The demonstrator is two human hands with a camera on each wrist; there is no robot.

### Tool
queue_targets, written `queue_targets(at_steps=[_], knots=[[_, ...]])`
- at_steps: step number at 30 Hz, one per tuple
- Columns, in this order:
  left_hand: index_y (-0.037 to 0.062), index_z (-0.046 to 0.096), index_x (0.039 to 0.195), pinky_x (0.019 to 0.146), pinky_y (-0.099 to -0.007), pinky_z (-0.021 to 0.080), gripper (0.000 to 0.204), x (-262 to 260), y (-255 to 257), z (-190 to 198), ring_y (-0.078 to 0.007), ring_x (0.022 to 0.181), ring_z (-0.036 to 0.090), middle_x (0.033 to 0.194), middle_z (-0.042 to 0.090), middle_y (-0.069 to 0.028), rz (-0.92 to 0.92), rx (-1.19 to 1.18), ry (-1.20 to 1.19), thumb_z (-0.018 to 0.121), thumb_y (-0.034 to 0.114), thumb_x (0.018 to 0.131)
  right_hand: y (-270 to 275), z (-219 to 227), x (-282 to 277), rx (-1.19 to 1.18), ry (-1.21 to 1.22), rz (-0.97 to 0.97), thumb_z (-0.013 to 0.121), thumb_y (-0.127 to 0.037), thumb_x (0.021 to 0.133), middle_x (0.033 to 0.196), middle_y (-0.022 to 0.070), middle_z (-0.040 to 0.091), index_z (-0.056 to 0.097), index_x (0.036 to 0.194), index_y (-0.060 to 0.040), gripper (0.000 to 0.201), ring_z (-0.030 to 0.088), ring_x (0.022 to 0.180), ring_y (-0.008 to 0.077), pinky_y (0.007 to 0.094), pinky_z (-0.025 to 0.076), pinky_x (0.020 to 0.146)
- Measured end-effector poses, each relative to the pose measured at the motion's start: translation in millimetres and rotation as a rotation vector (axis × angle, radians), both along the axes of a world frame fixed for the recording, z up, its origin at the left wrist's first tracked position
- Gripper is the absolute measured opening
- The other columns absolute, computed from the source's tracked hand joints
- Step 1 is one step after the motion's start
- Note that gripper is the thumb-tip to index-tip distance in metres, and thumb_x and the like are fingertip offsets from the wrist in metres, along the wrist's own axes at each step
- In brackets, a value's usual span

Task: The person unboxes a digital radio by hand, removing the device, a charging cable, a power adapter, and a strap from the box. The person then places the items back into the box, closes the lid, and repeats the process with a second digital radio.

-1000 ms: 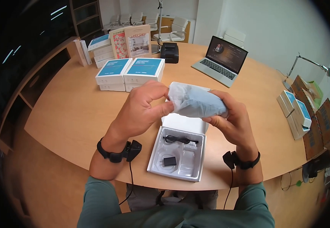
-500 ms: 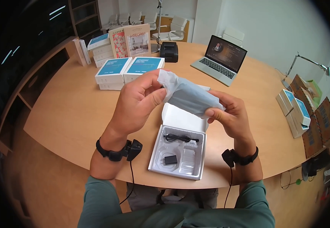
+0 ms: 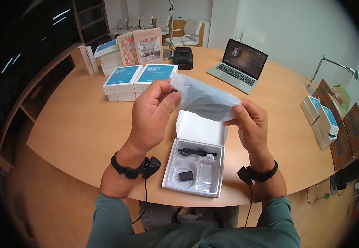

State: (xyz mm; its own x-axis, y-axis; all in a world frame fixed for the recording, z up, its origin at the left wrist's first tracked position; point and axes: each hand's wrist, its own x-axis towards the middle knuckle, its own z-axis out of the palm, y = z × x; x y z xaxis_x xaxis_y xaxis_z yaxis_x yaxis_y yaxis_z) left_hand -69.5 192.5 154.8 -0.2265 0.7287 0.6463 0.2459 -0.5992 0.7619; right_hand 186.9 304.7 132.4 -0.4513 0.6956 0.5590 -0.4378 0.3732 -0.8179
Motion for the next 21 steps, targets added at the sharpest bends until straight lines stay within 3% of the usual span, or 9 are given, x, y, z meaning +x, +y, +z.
queue_targets(at_steps=[3,6,9,11,12,14,15,20,21], knots=[[-0.0029,0.068,0.12,0.099,-0.0282,0.054,0.023,3.2,2.1,2.9,-0.0116,0.113,0.066,0.137,0.072,-0.0119,-0.003,0.115,-0.07,0.07,0.019,0.114,8.3,-2.0,3.1,0.01,0.003,-0.065,0.067,-0.022,0.115,0.111,0.0094,0.079,0.075,0.128,0.0045,0.031,0.077,0.091,0.0153,0.0316,0.068,0.078],[-0.0029,0.069,0.12,0.104,-0.0301,0.054,0.021,-8.4,4.8,5.8,-0.0132,0.119,0.066,0.146,0.069,-0.0158,0.003,0.126,-0.053,0.068,0.018,0.115,13.7,0.0,7.6,0.015,-0.023,-0.086,0.066,-0.022,0.115,0.108,0.009,0.079,0.076,0.121,0.0042,0.028,0.076,0.09,0.014,0.031,0.067,0.077],[-0.0009,0.068,0.12,0.112,-0.0357,0.052,0.019,-12.1,2.4,7.1,-0.0153,0.122,0.066,0.143,0.07,-0.0148,-0.05,0.112,-0.087,0.068,0.017,0.114,13.3,3.8,6.8,0.003,-0.157,-0.091,0.066,-0.014,0.113,0.113,0.009,0.078,0.07,0.134,0.0044,0.029,0.075,0.094,0.0132,0.0301,0.066,0.077],[-0.0011,0.068,0.12,0.112,-0.0351,0.052,0.018,-8.5,-0.3,9.1,-0.0152,0.121,0.066,0.141,0.071,-0.014,-0.056,0.081,-0.092,0.068,0.016,0.114,6.2,10.6,3.7,0.004,-0.295,0.0,0.067,-0.007,0.107,0.123,0.0089,0.075,0.059,0.153,0.0033,0.048,0.073,0.105,0.0153,0.0318,0.064,0.09],[-0.0013,0.068,0.119,0.111,-0.0344,0.053,0.018,-5.7,-1.8,10.4,-0.015,0.12,0.067,0.14,0.071,-0.0133,-0.063,0.043,-0.095,0.069,0.015,0.113,5.1,9.2,3.6,0.005,-0.297,0.0,0.067,-0.007,0.107,0.123,0.0089,0.075,0.059,0.153,0.0033,0.048,0.073,0.105,0.0153,0.0318,0.064,0.09],[-0.0016,0.068,0.12,0.11,-0.0338,0.054,0.017,0.8,-3.5,11.7,-0.0147,0.118,0.067,0.138,0.072,-0.0123,-0.05,-0.011,-0.056,0.069,0.014,0.113,2.7,5.9,2.3,0.059,-0.337,0.166,0.069,-0.002,0.1,0.134,0.0097,0.071,0.048,0.164,0.0013,0.068,0.07,0.118,0.018,0.034,0.058,0.105],[-0.0019,0.068,0.12,0.108,-0.0331,0.054,0.016,3.1,-4.8,11.2,-0.0143,0.117,0.067,0.136,0.073,-0.0113,-0.035,-0.066,-0.016,0.068,0.013,0.113,-1.7,14.5,2.7,0.053,-0.36,0.252,0.079,-0.007,0.099,0.138,0.0105,0.07,0.048,0.165,0.0024,0.073,0.068,0.125,0.0195,0.036,0.053,0.113],[-0.0025,0.068,0.121,0.104,-0.0326,0.057,0.017,6.0,-7.1,11.1,-0.014,0.115,0.068,0.134,0.073,-0.0095,-0.088,-0.166,0.118,0.069,0.012,0.112,-4.6,11.2,3.4,-0.065,-0.419,0.348,0.086,-0.013,0.099,0.137,0.0106,0.072,0.055,0.157,0.0052,0.068,0.07,0.124,0.018,0.0337,0.055,0.109],[-0.0034,0.069,0.119,0.098,-0.0319,0.058,0.019,7.8,-5.9,10.8,-0.0132,0.109,0.069,0.127,0.075,-0.0101,-0.06,-0.143,0.111,0.072,0.013,0.11,-4.0,9.4,3.2,-0.104,-0.426,0.379,0.087,-0.015,0.1,0.136,0.0101,0.073,0.057,0.154,0.0059,0.066,0.07,0.122,0.0175,0.0328,0.055,0.108]])
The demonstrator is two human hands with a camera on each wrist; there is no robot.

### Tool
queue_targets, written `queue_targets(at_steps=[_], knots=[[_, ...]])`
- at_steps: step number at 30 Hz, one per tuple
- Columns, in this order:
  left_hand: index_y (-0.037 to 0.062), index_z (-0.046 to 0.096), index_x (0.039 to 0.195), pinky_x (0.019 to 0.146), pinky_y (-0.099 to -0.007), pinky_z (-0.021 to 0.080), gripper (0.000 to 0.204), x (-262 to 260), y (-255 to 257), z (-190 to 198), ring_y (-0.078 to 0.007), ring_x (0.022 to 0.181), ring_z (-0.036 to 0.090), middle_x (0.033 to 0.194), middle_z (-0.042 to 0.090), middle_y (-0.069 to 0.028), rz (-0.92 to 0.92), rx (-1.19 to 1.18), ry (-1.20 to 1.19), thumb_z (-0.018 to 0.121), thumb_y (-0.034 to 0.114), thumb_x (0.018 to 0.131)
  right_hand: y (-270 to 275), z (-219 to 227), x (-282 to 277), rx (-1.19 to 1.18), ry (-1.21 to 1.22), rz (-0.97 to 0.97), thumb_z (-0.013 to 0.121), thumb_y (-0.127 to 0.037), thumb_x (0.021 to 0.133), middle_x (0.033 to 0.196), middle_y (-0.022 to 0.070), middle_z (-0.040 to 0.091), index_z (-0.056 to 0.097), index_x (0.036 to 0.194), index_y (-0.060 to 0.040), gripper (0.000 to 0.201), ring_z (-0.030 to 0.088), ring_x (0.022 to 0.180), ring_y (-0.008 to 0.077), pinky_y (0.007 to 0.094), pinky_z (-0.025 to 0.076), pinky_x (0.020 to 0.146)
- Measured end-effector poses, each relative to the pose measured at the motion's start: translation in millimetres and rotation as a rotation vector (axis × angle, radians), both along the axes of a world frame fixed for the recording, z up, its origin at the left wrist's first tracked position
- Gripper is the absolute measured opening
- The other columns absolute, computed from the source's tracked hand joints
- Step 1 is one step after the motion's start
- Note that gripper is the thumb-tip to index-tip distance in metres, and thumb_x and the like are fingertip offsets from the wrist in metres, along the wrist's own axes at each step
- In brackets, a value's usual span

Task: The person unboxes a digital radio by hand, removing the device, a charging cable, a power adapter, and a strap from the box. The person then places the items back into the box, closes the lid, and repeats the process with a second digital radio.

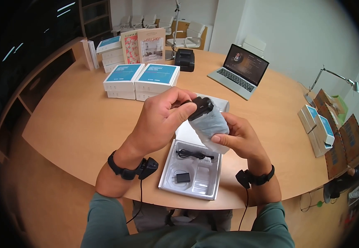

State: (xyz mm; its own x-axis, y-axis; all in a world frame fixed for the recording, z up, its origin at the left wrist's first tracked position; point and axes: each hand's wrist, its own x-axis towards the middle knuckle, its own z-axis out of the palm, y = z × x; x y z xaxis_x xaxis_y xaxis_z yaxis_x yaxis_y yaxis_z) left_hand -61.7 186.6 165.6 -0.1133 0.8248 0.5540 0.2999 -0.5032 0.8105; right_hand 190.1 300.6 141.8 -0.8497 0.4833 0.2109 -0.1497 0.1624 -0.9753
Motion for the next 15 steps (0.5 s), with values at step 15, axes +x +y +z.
queue_targets(at_steps=[15], knots=[[0.0,0.069,0.114,0.094,-0.0313,0.061,0.024,-25.5,12.1,-2.3,-0.0128,0.104,0.072,0.12,0.079,-0.0101,-0.033,-0.02,-0.161,0.073,0.024,0.112,-1.1,-7.5,-6.2,0.021,-0.057,-0.029,0.087,-0.008,0.098,0.128,0.0072,0.077,0.064,0.15,0.005,0.059,0.073,0.11,0.0127,0.0293,0.059,0.097]])
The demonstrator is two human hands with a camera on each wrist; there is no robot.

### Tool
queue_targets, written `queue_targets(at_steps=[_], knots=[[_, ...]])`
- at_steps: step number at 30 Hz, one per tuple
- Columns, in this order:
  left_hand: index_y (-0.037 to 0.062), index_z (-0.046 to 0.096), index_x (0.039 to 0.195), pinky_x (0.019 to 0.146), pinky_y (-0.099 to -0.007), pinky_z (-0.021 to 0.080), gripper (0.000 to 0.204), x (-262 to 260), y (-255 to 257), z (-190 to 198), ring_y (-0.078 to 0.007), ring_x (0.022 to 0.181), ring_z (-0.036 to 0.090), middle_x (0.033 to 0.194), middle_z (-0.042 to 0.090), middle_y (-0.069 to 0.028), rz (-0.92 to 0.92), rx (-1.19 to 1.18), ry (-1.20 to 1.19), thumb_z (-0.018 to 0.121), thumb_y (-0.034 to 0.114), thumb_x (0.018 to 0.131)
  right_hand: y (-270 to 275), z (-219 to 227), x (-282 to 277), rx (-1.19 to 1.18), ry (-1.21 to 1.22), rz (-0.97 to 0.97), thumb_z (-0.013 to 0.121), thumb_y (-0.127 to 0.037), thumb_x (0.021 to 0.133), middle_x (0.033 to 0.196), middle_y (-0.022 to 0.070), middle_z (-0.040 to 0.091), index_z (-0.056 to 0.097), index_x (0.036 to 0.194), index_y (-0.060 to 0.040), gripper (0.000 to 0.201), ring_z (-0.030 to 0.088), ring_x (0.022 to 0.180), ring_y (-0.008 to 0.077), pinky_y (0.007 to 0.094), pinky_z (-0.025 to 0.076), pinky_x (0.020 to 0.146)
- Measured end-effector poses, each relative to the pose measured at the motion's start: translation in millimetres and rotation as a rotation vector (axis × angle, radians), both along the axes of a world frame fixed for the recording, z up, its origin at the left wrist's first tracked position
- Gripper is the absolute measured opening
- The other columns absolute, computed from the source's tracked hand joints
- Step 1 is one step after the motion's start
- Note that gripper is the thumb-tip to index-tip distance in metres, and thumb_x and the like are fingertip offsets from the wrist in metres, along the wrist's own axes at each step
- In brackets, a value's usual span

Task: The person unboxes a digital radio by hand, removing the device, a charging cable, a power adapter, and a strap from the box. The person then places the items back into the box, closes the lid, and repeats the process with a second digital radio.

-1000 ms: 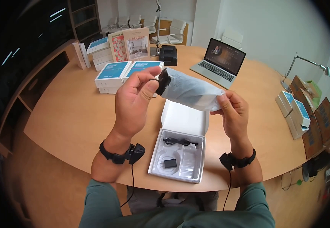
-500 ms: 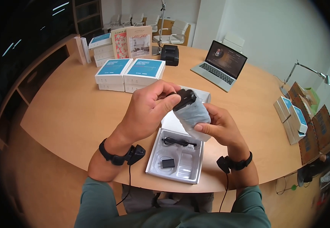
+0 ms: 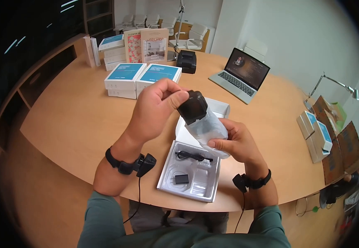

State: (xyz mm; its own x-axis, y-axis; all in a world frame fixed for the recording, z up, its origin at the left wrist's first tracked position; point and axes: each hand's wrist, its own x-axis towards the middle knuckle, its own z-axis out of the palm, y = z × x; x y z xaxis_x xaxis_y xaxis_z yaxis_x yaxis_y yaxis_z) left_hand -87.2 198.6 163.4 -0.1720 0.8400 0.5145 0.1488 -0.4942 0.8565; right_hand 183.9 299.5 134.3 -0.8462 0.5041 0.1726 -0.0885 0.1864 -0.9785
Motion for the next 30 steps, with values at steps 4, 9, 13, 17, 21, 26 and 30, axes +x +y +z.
queue_targets(at_steps=[4,9,13,17,21,26,30], knots=[[0.0006,0.07,0.108,0.074,-0.028,0.062,0.023,-6.9,5.2,2.6,-0.0091,0.085,0.072,0.097,0.077,-0.0047,0.047,-0.005,-0.131,0.074,0.023,0.111,2.5,1.1,0.6,-0.048,-0.064,-0.007,0.09,-0.011,0.095,0.121,0.0068,0.078,0.067,0.144,0.0046,0.056,0.073,0.106,0.0129,0.0304,0.059,0.095],[0.0024,0.07,0.104,0.071,-0.0276,0.062,0.028,-16.0,9.1,0.3,-0.009,0.082,0.071,0.093,0.075,-0.0033,0.067,-0.024,-0.104,0.075,0.03,0.11,1.6,-1.9,-3.1,-0.071,-0.049,-0.005,0.091,-0.012,0.094,0.12,0.007,0.079,0.069,0.139,0.0038,0.053,0.074,0.105,0.0138,0.032,0.06,0.095],[0.0032,0.07,0.101,0.068,-0.0265,0.061,0.03,-13.6,7.4,1.5,-0.0083,0.08,0.07,0.091,0.073,-0.0026,0.044,-0.049,-0.112,0.077,0.032,0.109,1.9,-3.0,-3.5,-0.115,-0.049,0.026,0.091,-0.011,0.095,0.121,0.0077,0.08,0.069,0.139,0.0034,0.051,0.075,0.107,0.015,0.0333,0.06,0.097],[0.003,0.07,0.099,0.065,-0.0256,0.059,0.031,-14.3,8.5,-0.2,-0.0076,0.076,0.068,0.088,0.072,-0.0024,0.06,-0.071,-0.084,0.078,0.032,0.107,-1.8,-3.7,-6.6,-0.156,-0.009,0.062,0.089,-0.012,0.097,0.122,0.0076,0.08,0.069,0.14,0.003,0.05,0.075,0.109,0.0151,0.0335,0.06,0.098],[0.0051,0.07,0.102,0.068,-0.0242,0.059,0.025,-13.2,6.9,1.3,-0.0061,0.078,0.069,0.089,0.074,-0.0006,0.011,-0.115,-0.027,0.078,0.028,0.108,-4.3,-1.8,-6.4,-0.174,-0.005,0.099,0.087,-0.013,0.099,0.125,0.0073,0.079,0.069,0.142,0.0022,0.049,0.074,0.112,0.0149,0.0334,0.059,0.101],[0.0054,0.07,0.099,0.067,-0.0239,0.057,0.025,-9.6,5.8,0.1,-0.005,0.075,0.066,0.086,0.072,0.0003,-0.014,-0.118,0.016,0.079,0.027,0.107,-1.8,-3.7,-4.3,-0.163,-0.046,0.131,0.088,-0.013,0.098,0.126,0.0065,0.079,0.069,0.142,0.0017,0.05,0.072,0.114,0.0139,0.0323,0.058,0.102],[0.0059,0.069,0.097,0.064,-0.0224,0.05,0.024,-6.6,1.4,4.5,-0.0034,0.073,0.061,0.084,0.069,0.0024,0.023,-0.078,0.057,0.081,0.025,0.105,0.6,-3.1,-2.7,-0.056,-0.156,0.157,0.09,-0.013,0.096,0.127,0.0036,0.078,0.069,0.145,-0.0006,0.054,0.07,0.113,0.0114,0.0306,0.055,0.102]])
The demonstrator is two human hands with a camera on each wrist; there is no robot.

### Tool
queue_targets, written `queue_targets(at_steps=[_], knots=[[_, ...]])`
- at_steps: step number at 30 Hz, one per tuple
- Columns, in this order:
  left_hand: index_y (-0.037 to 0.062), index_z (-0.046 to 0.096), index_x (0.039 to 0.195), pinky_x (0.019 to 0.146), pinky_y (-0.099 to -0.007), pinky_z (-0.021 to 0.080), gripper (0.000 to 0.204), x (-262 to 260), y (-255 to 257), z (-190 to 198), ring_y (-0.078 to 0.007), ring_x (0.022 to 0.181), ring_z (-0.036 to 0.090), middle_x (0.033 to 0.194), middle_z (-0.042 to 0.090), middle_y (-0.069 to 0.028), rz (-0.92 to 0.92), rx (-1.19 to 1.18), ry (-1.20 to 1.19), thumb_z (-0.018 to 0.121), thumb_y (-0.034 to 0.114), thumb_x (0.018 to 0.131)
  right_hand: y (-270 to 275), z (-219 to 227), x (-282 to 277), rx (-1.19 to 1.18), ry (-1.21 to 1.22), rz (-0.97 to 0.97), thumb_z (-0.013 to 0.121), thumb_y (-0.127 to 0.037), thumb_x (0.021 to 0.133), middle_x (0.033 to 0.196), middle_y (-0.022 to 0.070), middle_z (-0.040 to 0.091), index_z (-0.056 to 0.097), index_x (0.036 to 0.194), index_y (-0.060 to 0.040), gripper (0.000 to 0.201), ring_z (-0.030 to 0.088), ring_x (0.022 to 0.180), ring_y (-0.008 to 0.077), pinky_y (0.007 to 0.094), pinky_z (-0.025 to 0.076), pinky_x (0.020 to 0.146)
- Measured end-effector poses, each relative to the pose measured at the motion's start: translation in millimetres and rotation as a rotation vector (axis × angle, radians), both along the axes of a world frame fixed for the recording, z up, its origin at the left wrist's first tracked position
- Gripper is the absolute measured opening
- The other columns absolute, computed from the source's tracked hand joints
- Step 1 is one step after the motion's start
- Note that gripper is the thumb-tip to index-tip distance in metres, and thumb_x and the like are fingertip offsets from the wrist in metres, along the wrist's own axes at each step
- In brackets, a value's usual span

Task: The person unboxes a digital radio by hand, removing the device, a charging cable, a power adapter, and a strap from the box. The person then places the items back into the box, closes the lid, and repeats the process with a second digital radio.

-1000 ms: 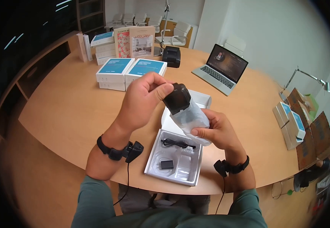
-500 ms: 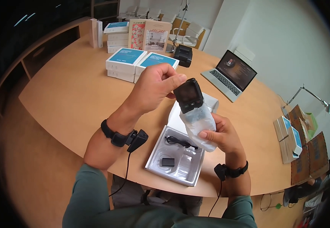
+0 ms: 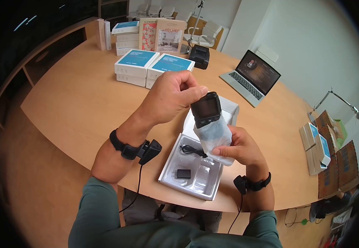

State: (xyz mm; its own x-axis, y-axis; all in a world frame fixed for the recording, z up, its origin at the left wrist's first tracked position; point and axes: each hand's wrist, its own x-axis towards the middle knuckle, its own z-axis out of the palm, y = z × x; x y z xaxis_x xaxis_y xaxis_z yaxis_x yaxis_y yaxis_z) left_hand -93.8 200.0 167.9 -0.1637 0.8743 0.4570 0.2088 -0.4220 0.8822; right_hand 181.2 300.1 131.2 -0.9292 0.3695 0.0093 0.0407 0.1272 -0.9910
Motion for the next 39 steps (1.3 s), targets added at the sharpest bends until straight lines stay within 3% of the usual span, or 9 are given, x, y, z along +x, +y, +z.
queue_targets(at_steps=[20,22,25,39], knots=[[0.0052,0.067,0.096,0.066,-0.0217,0.047,0.022,10.4,0.7,-8.0,-0.0013,0.078,0.057,0.087,0.067,0.0049,0.005,0.011,0.047,0.08,0.02,0.105,1.4,-5.7,-4.4,0.059,-0.044,0.014,0.095,-0.021,0.092,0.127,0.0036,0.077,0.069,0.145,-0.0035,0.061,0.07,0.118,0.0136,0.0338,0.055,0.107],[-0.0013,0.069,0.091,0.064,-0.0275,0.052,0.031,12.5,1.3,-8.3,-0.006,0.074,0.062,0.08,0.07,-0.0015,0.039,0.047,0.037,0.083,0.024,0.1,1.7,-7.2,-4.8,0.053,-0.019,0.01,0.095,-0.021,0.092,0.126,0.0039,0.078,0.07,0.144,-0.0034,0.06,0.07,0.116,0.0136,0.0339,0.056,0.105],[0.0042,0.068,0.097,0.066,-0.0218,0.047,0.021,11.4,-0.6,-8.0,-0.0011,0.078,0.057,0.086,0.067,0.0048,0.014,0.013,0.09,0.08,0.02,0.105,-4.5,-0.1,-6.5,0.032,-0.019,-0.026,0.094,-0.021,0.093,0.123,0.0038,0.079,0.072,0.142,-0.0033,0.056,0.071,0.114,0.0131,0.0335,0.056,0.103],[0.004,0.069,0.097,0.068,-0.0232,0.051,0.022,2.4,3.9,-4.0,-0.0047,0.076,0.062,0.086,0.07,0.0015,-0.012,0.01,-0.021,0.077,0.022,0.107,2.1,-12.7,-7.7,-0.032,0.018,0.016,0.092,-0.018,0.095,0.125,0.0037,0.079,0.072,0.141,-0.0027,0.052,0.071,0.114,0.0129,0.0328,0.055,0.104]])
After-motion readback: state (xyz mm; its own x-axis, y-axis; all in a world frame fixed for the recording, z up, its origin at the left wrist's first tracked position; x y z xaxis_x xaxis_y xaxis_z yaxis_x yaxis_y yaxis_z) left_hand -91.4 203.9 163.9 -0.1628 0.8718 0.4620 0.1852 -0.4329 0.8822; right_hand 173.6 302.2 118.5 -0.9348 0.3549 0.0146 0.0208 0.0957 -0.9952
